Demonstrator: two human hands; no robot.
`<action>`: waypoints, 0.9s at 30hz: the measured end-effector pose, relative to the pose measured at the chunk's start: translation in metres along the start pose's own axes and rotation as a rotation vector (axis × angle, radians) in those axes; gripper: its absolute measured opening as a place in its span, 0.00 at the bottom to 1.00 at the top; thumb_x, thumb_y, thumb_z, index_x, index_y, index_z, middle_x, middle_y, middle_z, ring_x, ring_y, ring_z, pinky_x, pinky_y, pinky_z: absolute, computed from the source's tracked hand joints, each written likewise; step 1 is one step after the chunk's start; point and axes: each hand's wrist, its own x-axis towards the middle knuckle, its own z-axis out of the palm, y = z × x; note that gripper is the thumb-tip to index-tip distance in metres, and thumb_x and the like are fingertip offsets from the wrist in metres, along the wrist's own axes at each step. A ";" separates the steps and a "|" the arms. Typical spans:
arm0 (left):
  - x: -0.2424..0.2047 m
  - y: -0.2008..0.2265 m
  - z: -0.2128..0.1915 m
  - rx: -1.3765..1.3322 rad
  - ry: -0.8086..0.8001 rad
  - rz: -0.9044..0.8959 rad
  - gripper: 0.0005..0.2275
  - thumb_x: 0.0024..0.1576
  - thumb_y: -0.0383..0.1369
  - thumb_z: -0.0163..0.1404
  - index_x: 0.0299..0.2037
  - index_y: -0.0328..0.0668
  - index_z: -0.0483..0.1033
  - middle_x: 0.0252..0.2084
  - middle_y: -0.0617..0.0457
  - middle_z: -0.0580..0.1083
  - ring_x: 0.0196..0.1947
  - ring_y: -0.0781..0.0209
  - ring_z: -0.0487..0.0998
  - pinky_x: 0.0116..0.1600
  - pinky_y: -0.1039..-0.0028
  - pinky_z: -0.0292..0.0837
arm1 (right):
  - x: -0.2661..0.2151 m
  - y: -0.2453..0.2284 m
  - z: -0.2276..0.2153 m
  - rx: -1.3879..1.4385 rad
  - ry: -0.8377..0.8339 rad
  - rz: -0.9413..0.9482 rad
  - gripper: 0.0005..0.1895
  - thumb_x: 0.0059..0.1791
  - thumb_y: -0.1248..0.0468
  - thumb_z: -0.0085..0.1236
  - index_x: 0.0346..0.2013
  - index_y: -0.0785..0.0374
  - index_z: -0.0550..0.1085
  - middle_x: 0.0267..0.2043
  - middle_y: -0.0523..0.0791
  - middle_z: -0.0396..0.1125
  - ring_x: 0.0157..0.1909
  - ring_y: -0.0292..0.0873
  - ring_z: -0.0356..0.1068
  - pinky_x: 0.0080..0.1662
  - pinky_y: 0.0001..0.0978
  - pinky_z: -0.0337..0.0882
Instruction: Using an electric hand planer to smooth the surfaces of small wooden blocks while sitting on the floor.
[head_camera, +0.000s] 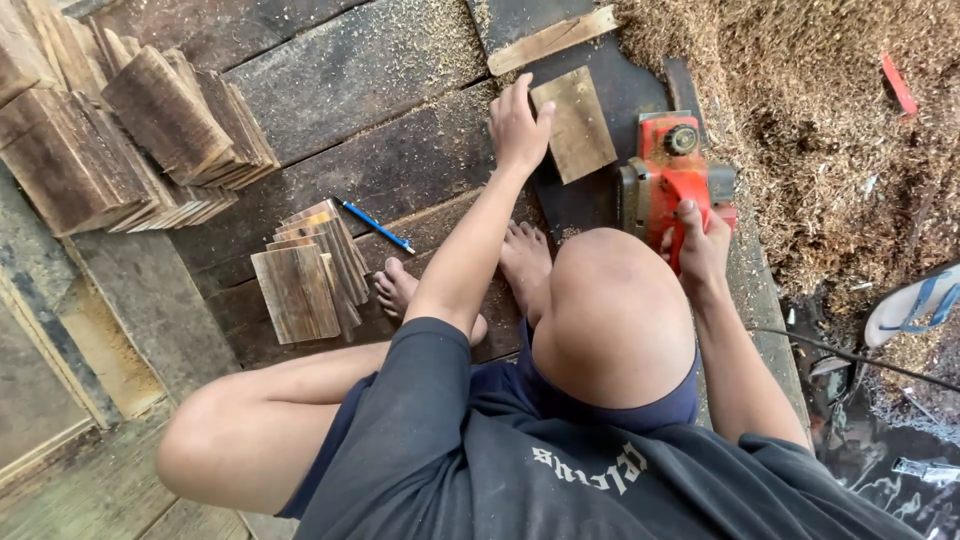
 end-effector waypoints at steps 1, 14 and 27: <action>-0.006 -0.010 0.000 0.003 0.000 -0.005 0.24 0.58 0.42 0.49 0.65 0.51 0.65 0.64 0.52 0.71 0.65 0.49 0.66 0.67 0.50 0.59 | -0.002 0.002 -0.001 -0.001 -0.003 0.004 0.28 0.54 0.39 0.55 0.25 0.57 0.64 0.17 0.45 0.62 0.14 0.36 0.57 0.19 0.27 0.57; -0.001 0.015 -0.052 0.655 -0.467 0.169 0.30 0.67 0.58 0.36 0.77 0.74 0.41 0.79 0.67 0.31 0.77 0.45 0.24 0.63 0.15 0.20 | 0.016 -0.018 0.035 -0.293 -0.211 0.005 0.25 0.55 0.40 0.51 0.27 0.56 0.67 0.20 0.42 0.67 0.20 0.34 0.60 0.28 0.27 0.59; -0.061 -0.034 0.006 0.333 -0.233 0.026 0.27 0.63 0.44 0.45 0.74 0.63 0.56 0.80 0.59 0.39 0.79 0.49 0.36 0.73 0.31 0.23 | 0.068 -0.098 0.112 -0.254 -0.341 -0.107 0.25 0.60 0.46 0.46 0.26 0.61 0.67 0.16 0.43 0.62 0.11 0.36 0.61 0.11 0.28 0.59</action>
